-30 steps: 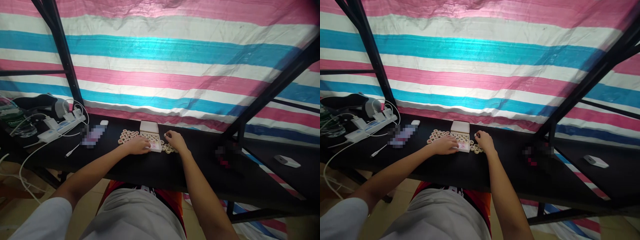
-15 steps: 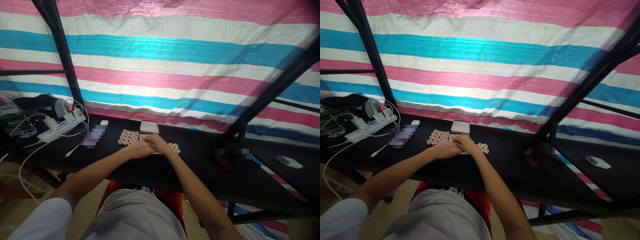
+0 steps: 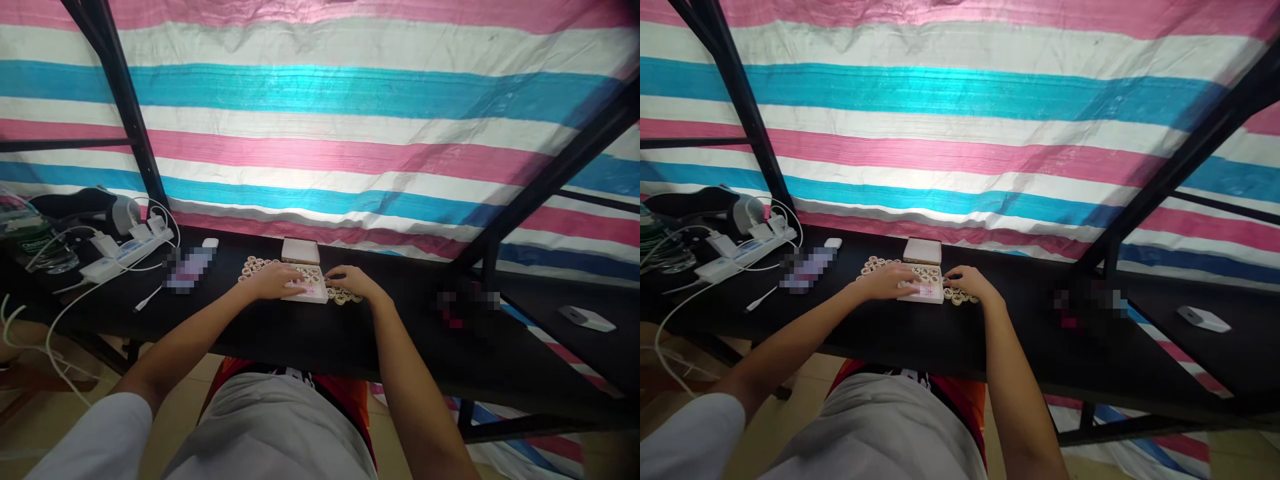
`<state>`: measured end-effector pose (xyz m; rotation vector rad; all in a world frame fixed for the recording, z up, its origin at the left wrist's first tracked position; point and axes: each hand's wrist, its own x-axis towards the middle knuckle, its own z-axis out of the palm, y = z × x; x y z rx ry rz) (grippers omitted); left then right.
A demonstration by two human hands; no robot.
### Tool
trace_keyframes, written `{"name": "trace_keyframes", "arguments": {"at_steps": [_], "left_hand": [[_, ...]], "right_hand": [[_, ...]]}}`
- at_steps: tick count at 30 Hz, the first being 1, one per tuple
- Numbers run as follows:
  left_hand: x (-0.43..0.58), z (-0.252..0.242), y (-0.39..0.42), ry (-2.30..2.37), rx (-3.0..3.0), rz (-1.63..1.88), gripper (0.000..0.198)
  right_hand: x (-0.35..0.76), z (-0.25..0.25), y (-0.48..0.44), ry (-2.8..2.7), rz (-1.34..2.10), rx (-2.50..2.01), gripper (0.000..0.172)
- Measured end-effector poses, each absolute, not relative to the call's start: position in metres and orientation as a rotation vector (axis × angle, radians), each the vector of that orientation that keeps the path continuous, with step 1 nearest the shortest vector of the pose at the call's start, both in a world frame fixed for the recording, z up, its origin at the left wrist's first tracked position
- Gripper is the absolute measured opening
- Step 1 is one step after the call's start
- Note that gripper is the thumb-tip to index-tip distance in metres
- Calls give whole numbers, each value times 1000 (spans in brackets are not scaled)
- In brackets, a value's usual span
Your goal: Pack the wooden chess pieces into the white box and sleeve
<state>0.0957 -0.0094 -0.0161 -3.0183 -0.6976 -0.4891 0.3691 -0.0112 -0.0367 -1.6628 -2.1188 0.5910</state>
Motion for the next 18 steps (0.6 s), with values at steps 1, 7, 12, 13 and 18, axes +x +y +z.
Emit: {"name": "trace_keyframes", "arguments": {"at_steps": [1, 7, 12, 13, 18], "left_hand": [[90, -13, -4, -812, -2986, -570, 32], [51, -1, 26, -1347, -2803, -547, 36], [59, 0, 13, -1125, -3012, -521, 37], [64, -1, 9, -1044, -3062, -492, 37], [80, -11, 0, -922, -3111, -306, 37]], "right_hand": [[365, -37, -11, -2127, 594, -1672, 29], [357, -39, -10, -2172, 445, -1701, 23], [354, -34, -14, -2069, 193, -1643, 25], [352, -32, -16, -2076, 214, -1583, 25], [337, -29, -20, -2205, 440, -1396, 28]]}}
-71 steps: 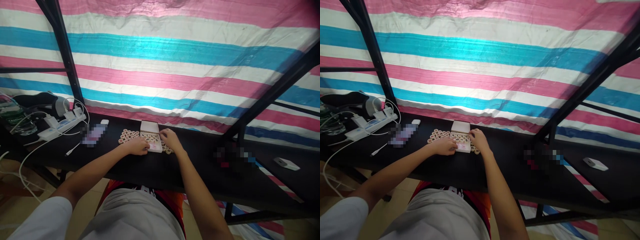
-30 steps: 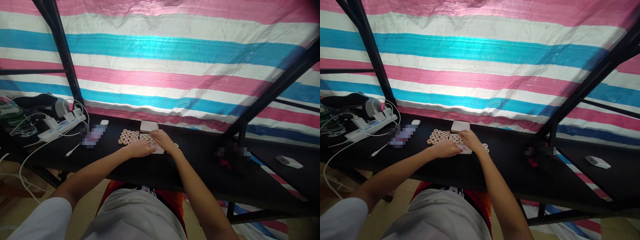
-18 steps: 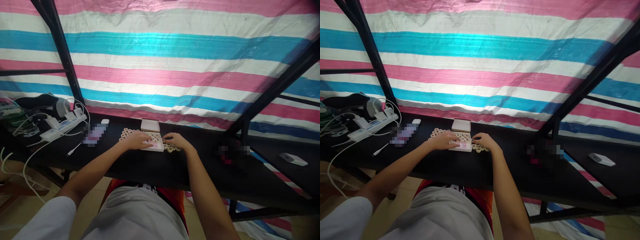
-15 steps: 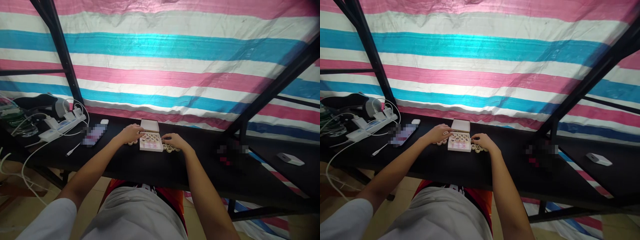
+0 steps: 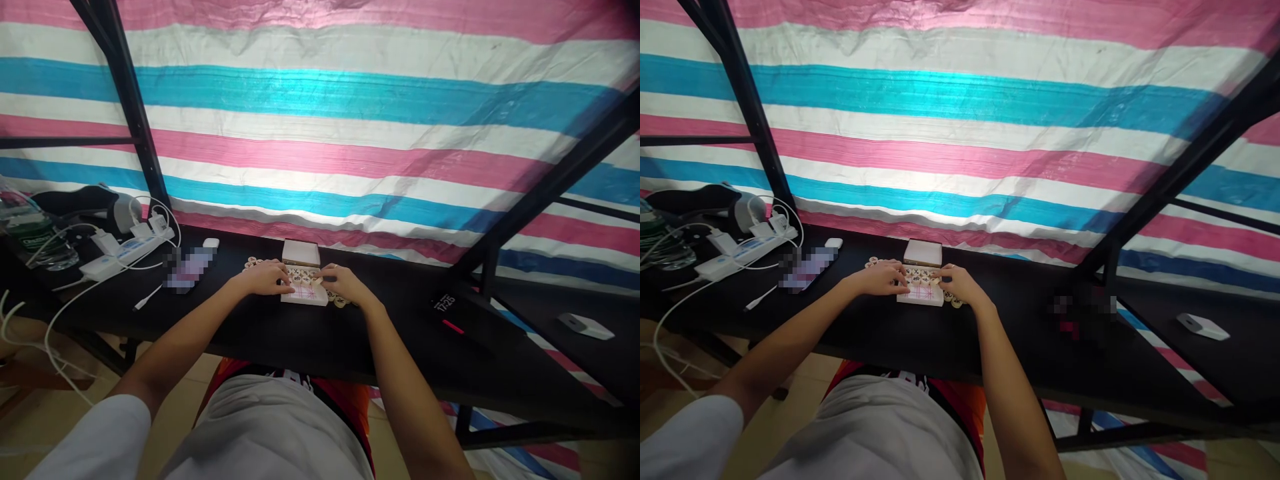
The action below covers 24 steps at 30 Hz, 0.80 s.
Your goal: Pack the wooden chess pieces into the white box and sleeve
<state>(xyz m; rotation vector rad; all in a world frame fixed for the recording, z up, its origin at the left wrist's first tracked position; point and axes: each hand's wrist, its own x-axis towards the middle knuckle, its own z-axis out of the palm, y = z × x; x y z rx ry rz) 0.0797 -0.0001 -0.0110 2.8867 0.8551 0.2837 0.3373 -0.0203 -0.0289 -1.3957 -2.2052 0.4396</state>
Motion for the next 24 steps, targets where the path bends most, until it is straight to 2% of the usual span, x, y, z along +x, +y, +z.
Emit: {"name": "trace_keyframes", "arguments": {"at_steps": [7, 13, 19, 24], "left_hand": [[77, -22, 8, 983, 2905, 270, 43], [79, -24, 8, 934, 2931, 260, 37], [79, -26, 7, 911, 2916, 291, 32], [79, -27, 8, 892, 2924, 288, 29]], "right_hand": [[336, -29, -23, -2243, 559, -1430, 33], [334, -30, -24, -2253, 527, -1379, 39], [311, -37, -23, -2376, 343, -1180, 29], [293, -30, -34, -2451, 413, -1022, 22]]}}
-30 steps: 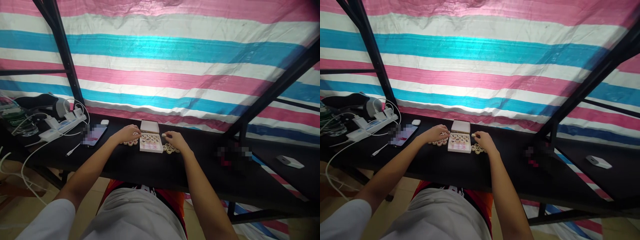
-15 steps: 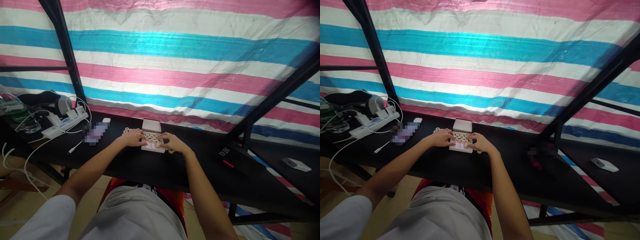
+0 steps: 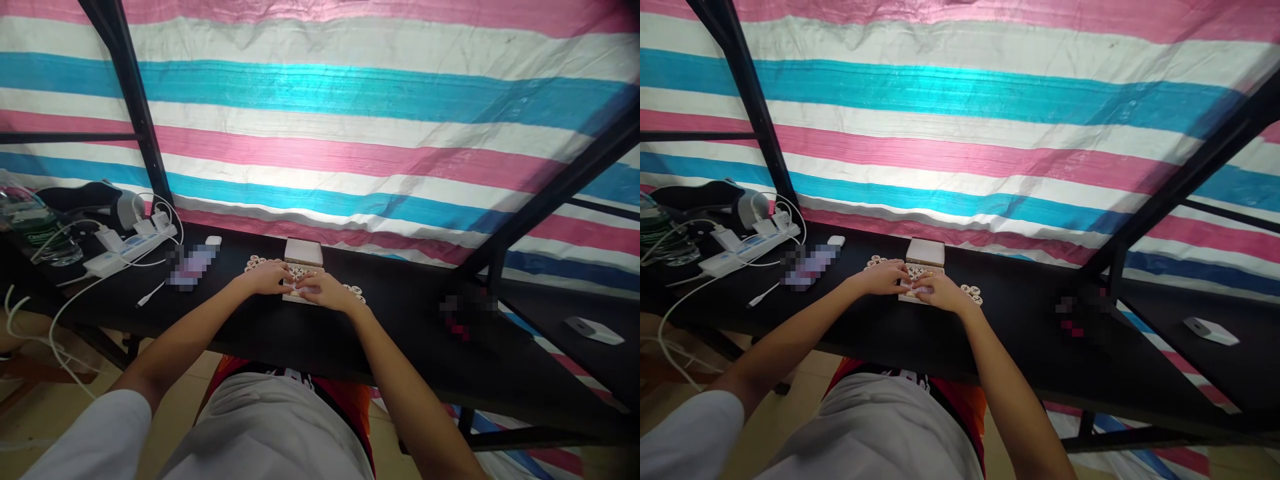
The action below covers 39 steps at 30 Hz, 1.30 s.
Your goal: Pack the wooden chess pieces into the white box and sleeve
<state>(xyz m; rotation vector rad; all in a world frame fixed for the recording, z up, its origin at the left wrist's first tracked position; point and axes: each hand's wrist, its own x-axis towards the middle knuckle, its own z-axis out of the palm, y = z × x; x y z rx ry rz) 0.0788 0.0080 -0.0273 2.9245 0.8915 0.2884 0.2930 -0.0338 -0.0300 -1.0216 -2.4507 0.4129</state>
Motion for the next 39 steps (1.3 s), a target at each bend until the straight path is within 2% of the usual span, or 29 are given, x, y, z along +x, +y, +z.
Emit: {"name": "trace_keyframes", "arguments": {"at_steps": [6, 9, 18, 25, 30, 35, 39], "left_hand": [[79, -29, 8, 912, 2923, 312, 28], [80, -29, 8, 913, 2926, 316, 28], [80, -22, 8, 996, 2917, 289, 35], [60, -8, 19, 1390, 2801, 387, 41], [36, -3, 35, 1670, 2611, 215, 50], [22, -11, 50, 1743, 2391, 139, 65], [22, -22, 59, 1677, 2377, 186, 59]], "right_hand": [[288, -26, -39, -2431, 578, -1111, 27], [287, -28, -39, -2398, 616, -1166, 22], [320, -18, -36, -2302, 446, -1416, 10], [324, -19, -33, -2324, 459, -1427, 12], [319, -23, -32, -2303, 423, -1507, 34], [328, -25, -27, -2232, 427, -1438, 31], [359, -29, -23, -1994, 314, -1537, 30]]}}
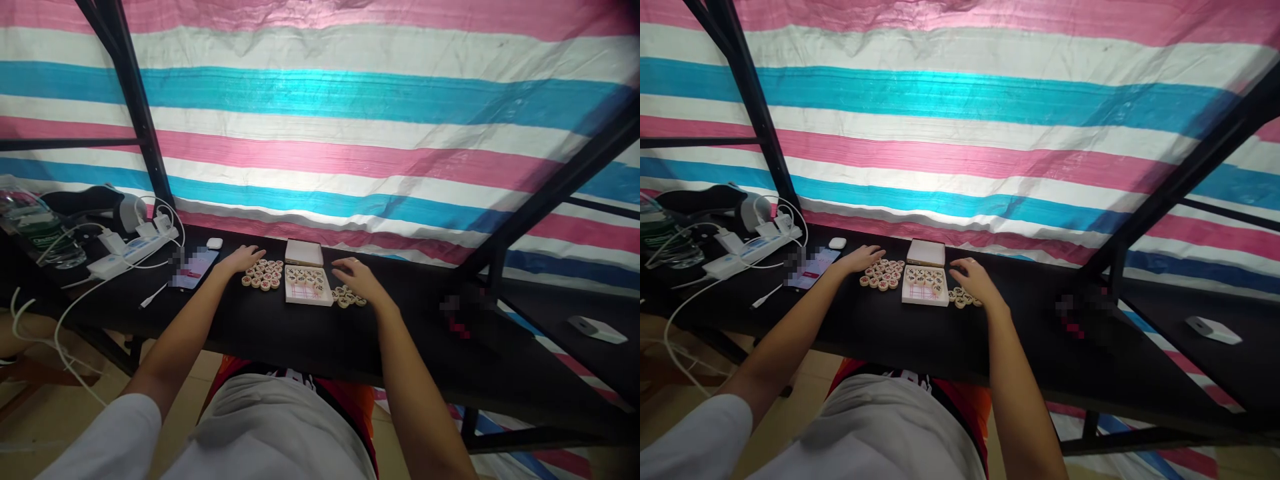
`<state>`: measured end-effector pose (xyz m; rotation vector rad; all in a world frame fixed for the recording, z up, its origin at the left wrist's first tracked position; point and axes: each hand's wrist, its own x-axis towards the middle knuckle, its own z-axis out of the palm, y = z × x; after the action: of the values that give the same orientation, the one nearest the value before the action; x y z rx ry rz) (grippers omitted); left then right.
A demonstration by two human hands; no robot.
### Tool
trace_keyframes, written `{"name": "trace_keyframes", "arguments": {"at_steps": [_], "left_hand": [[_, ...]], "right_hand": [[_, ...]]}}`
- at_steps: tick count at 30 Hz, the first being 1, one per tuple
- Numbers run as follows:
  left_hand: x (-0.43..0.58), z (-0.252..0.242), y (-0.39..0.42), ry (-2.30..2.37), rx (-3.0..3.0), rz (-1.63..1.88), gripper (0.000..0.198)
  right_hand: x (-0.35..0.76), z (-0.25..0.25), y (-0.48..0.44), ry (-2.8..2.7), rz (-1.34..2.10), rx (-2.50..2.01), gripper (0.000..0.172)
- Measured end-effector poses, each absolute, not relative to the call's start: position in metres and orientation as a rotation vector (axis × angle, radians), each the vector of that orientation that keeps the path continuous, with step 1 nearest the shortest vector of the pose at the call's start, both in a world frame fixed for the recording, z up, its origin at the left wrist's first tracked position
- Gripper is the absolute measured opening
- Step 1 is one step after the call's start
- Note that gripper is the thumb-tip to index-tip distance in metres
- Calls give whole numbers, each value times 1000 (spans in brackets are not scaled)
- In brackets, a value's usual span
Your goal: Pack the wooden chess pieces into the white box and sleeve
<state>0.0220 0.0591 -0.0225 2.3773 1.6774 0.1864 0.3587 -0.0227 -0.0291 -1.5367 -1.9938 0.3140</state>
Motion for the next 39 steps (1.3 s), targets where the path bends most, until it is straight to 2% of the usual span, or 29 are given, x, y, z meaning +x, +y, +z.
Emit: {"name": "trace_keyframes", "arguments": {"at_steps": [3, 7, 10, 16, 19, 26, 39], "left_hand": [[23, -31, 66, 1638, 2391, 234, 56], [25, -41, 71, 1564, 2549, 186, 46], [28, -46, 70, 1548, 2601, 165, 46], [35, -48, 67, 1508, 2538, 229, 66], [37, -45, 64, 1450, 2541, 211, 70], [44, -46, 58, 1353, 2613, 107, 68], [50, -49, 52, 1351, 2600, 225, 58]], "right_hand": [[390, -39, -23, -1848, 376, -1800, 28], [415, -53, -27, -1817, 564, -1961, 37], [416, -56, -27, -1804, 535, -1974, 38], [407, -58, -21, -1825, 382, -2003, 29], [401, -58, -20, -1931, 263, -1970, 28], [389, -53, -22, -2017, 203, -1951, 31], [387, -50, -25, -1963, 381, -1994, 31]]}}
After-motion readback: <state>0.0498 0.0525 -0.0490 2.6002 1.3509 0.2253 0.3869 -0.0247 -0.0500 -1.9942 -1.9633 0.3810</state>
